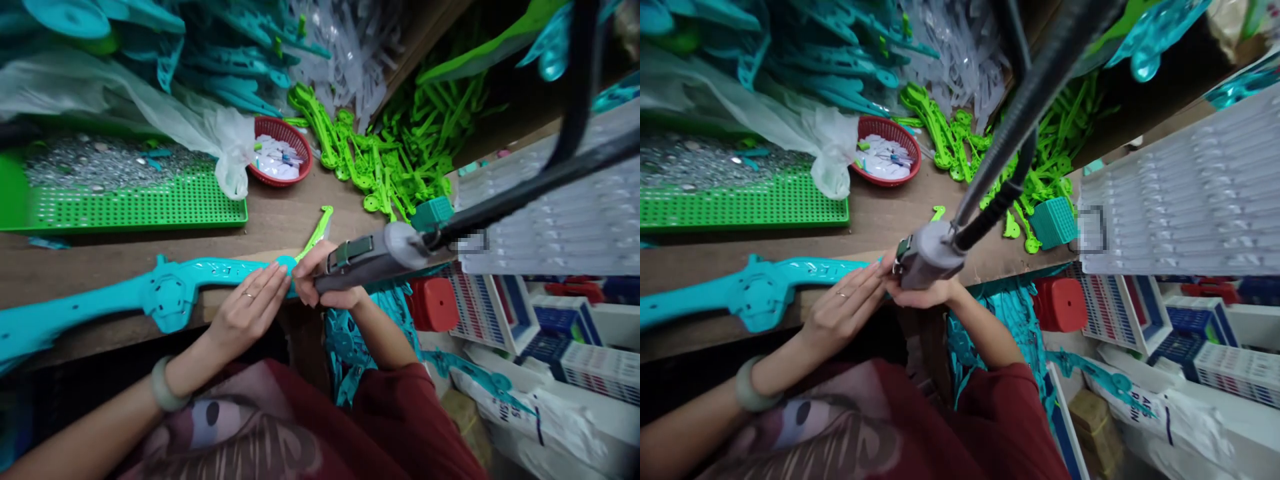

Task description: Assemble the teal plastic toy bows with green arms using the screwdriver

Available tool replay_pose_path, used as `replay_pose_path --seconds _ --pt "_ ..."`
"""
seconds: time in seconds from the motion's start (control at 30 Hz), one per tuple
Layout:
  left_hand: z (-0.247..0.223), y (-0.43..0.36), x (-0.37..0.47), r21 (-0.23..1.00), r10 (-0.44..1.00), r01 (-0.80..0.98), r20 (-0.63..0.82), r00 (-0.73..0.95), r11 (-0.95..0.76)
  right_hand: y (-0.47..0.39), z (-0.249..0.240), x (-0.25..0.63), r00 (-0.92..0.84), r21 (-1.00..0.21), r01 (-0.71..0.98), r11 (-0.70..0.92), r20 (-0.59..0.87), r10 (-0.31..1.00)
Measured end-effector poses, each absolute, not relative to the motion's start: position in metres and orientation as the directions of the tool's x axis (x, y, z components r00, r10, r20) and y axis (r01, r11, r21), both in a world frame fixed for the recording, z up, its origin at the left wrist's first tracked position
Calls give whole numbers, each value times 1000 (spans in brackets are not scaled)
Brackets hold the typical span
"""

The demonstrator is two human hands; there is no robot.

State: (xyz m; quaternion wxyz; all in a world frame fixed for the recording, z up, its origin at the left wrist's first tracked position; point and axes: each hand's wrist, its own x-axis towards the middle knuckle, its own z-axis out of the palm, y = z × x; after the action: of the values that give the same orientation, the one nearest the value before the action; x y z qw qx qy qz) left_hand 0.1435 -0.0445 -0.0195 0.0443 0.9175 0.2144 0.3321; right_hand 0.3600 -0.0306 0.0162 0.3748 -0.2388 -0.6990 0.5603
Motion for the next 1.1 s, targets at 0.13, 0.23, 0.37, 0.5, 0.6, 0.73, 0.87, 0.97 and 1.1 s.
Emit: replay_pose_path --seconds 0.13,0.23,0.37,0.5,0.6,0.73,0.87,0.97,1.1 --pt "-14 -76 132 438 535 325 543 648 -838 2 44 349 -387 -928 -253 275 358 850" --pt "-6 -111 125 848 744 176 317 589 -501 22 68 350 -258 -936 58 347 322 911" --pt "3 -120 129 802 684 0 -509 523 597 6 80 372 -465 -585 630 510 243 852" --pt "12 -96 148 485 520 -214 -680 517 848 -34 66 388 -649 -226 757 613 -149 746" --pt "18 -94 158 477 552 -280 -687 473 833 -58 64 388 -700 -143 713 686 -187 689" --pt "25 -112 154 531 606 -295 -667 433 795 -77 77 390 -736 -68 675 734 -122 666" --pt "29 -120 141 622 648 -219 -634 421 752 -84 88 394 -767 -68 641 764 -94 635" --pt "32 -120 135 642 647 -185 -624 438 744 -84 91 391 -804 -53 593 803 -97 587" --pt "38 -123 131 628 646 -208 -629 432 750 -86 86 382 -856 54 516 855 -10 517"
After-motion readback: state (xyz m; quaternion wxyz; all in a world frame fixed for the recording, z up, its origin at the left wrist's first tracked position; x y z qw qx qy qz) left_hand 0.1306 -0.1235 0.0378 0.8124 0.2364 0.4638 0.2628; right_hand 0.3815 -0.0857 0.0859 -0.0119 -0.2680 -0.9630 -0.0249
